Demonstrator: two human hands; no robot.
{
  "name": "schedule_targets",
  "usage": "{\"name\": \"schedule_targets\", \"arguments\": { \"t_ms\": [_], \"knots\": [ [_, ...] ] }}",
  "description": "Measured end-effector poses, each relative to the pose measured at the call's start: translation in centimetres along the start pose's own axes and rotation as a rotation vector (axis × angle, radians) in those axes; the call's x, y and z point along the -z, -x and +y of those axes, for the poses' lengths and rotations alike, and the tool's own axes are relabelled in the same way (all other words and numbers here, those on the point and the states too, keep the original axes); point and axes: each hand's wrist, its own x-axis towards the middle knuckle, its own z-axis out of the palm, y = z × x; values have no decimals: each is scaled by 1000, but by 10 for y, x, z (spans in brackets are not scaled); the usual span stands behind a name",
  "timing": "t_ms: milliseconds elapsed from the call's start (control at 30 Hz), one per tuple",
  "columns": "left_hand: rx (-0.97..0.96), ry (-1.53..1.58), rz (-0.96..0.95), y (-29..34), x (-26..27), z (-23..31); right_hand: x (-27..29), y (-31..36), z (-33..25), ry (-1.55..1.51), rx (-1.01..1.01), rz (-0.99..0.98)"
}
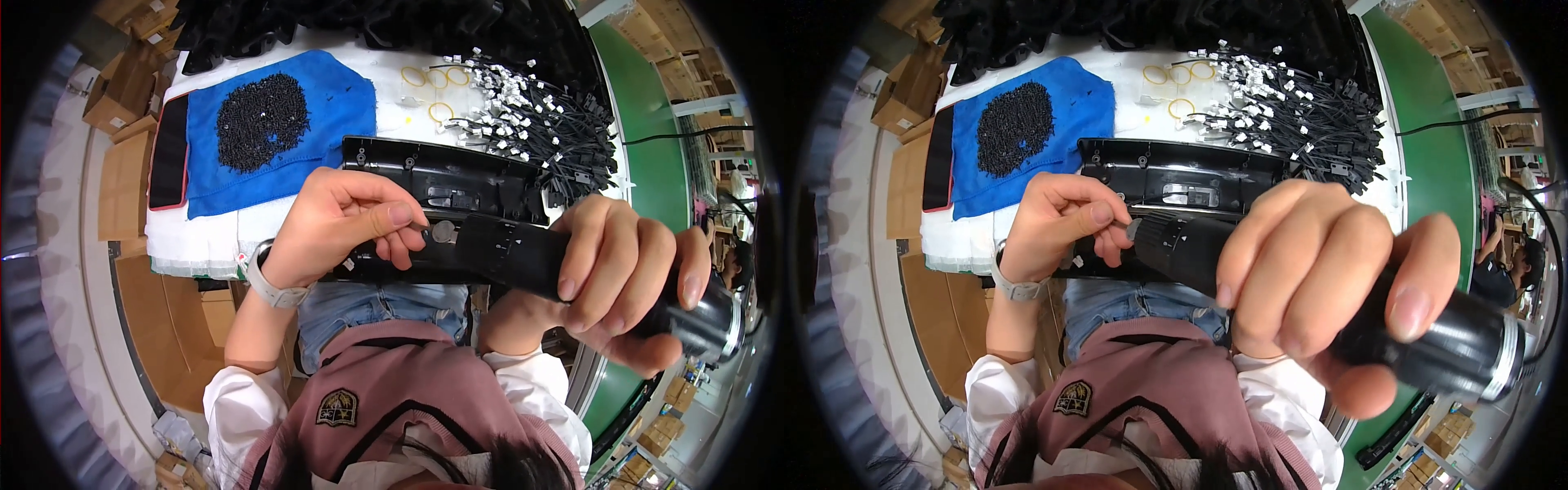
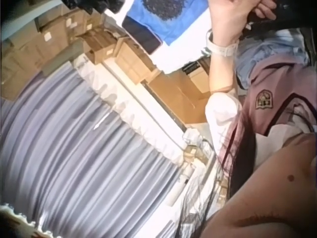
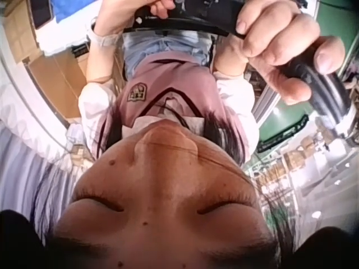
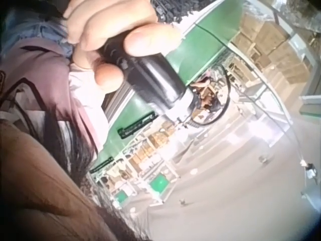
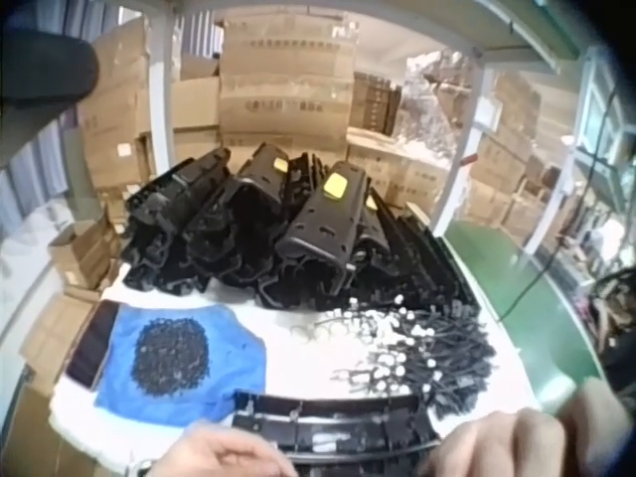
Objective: Assembling and securing components of printer toner cartridges using an electric screwdriver at a factory workbench.
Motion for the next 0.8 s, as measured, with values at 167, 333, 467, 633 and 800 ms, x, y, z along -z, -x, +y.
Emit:
{"name": "schedule_targets", "arguments": {
  "t_ms": [167,333,467,633,800],
  "knots": [
    [-100,-161,58,-5,4,-3,7,2,-1,-70,-69,71],
    [-175,-333,263,-13,11,5,33,8,-18,154,-139,-76],
    [-207,-392,216,-21,12,0,33,20,-13,210,-203,-36],
    [-197,-271,174,-28,11,-13,22,27,-6,281,-249,67],
    [-161,-257,162,-28,14,-15,23,29,-3,414,-270,64]
  ]
}}
